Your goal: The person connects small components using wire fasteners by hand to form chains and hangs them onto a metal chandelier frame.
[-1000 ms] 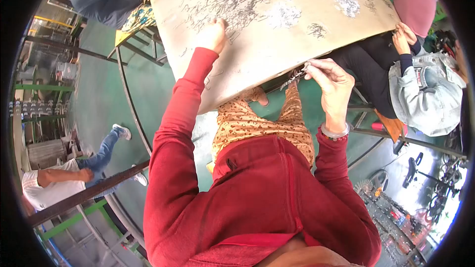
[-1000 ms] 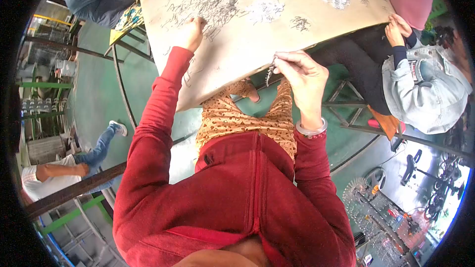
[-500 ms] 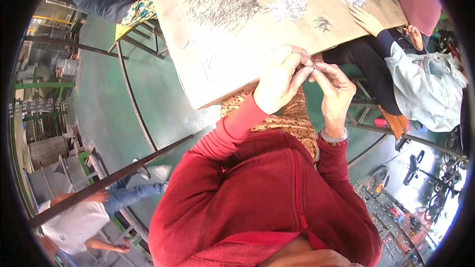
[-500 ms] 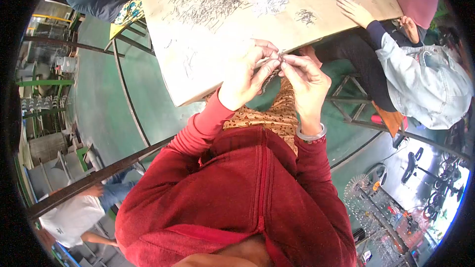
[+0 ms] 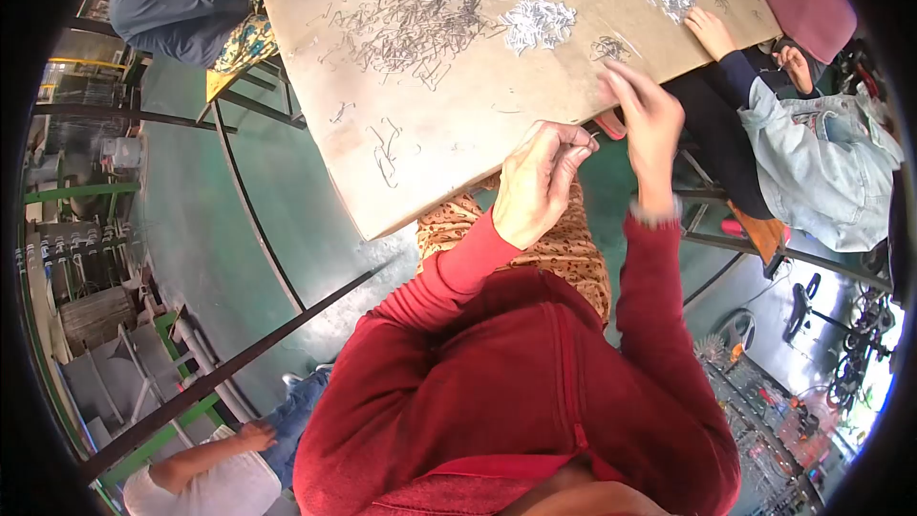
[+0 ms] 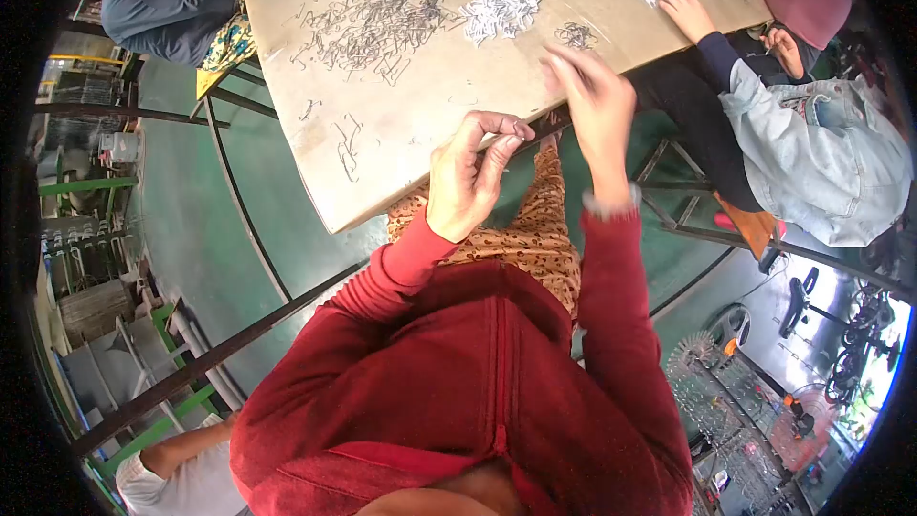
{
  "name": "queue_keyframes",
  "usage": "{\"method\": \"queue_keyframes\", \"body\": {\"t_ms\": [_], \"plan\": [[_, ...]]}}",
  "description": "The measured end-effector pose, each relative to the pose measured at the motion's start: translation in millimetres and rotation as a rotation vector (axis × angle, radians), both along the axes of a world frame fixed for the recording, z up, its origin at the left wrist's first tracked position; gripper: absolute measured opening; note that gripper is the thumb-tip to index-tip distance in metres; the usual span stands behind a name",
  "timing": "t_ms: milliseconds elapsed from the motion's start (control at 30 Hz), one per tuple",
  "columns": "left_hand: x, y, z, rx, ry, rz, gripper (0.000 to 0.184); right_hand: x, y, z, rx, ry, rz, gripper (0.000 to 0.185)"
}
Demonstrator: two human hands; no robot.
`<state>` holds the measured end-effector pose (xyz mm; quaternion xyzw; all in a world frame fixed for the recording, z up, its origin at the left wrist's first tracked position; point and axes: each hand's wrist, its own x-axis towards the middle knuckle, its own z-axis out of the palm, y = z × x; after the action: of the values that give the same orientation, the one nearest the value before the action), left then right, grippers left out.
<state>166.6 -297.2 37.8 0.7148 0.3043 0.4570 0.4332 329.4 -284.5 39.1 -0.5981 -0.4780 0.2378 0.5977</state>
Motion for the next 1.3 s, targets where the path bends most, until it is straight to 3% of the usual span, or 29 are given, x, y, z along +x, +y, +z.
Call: {"method": "queue_keyframes", "body": {"t_ms": [67, 167, 233, 400, 533, 700, 800, 900, 1300], "plan": [[2.8, 1.4, -4.8, -0.017, 0.006, -0.003, 0.006, 19.1, 58.1, -28.9, 0.037, -0.187, 0.156, 0.021], [4.4, 2.5, -7.5, -0.025, 0.028, -0.004, 0.008, 39.8, 120.6, -95.8, 0.222, -0.815, 0.198, 0.023], [3.7, 4.1, -8.6, -0.028, 0.051, -0.008, 0.008, 48.1, 134.5, -117.8, 0.226, -0.9, 0.253, 0.02], [0.9, 9.7, -4.5, -0.069, 0.042, -0.039, 0.005, 42.2, 130.0, -78.5, -0.081, -0.913, 0.35, 0.013], [-1.4, 7.3, -2.1, -0.126, 0.034, -0.055, 0.007, 25.4, 98.1, -49.8, -0.102, -0.367, 0.139, 0.015], [-5.6, 7.9, -0.5, -0.07, 0.093, -0.004, 0.009, 9.7, 24.0, -13.8, -0.05, 0.282, 0.274, 0.016], [-5.8, 13.9, -2.9, 0.162, 0.106, 0.013, 0.01, -5.3, -14.6, 19.8, -0.107, 0.237, 0.247, 0.017], [-6.5, 12.8, 6.9, 0.092, 0.114, -0.024, 0.012, -11.9, -32.2, 29.7, -0.036, 0.171, 0.263, 0.019], [-10.4, 18.6, 0.3, 0.248, 0.148, 0.074, 0.015, -22.4, -31.0, 19.1, -0.012, 0.255, 0.253, 0.022]]}}
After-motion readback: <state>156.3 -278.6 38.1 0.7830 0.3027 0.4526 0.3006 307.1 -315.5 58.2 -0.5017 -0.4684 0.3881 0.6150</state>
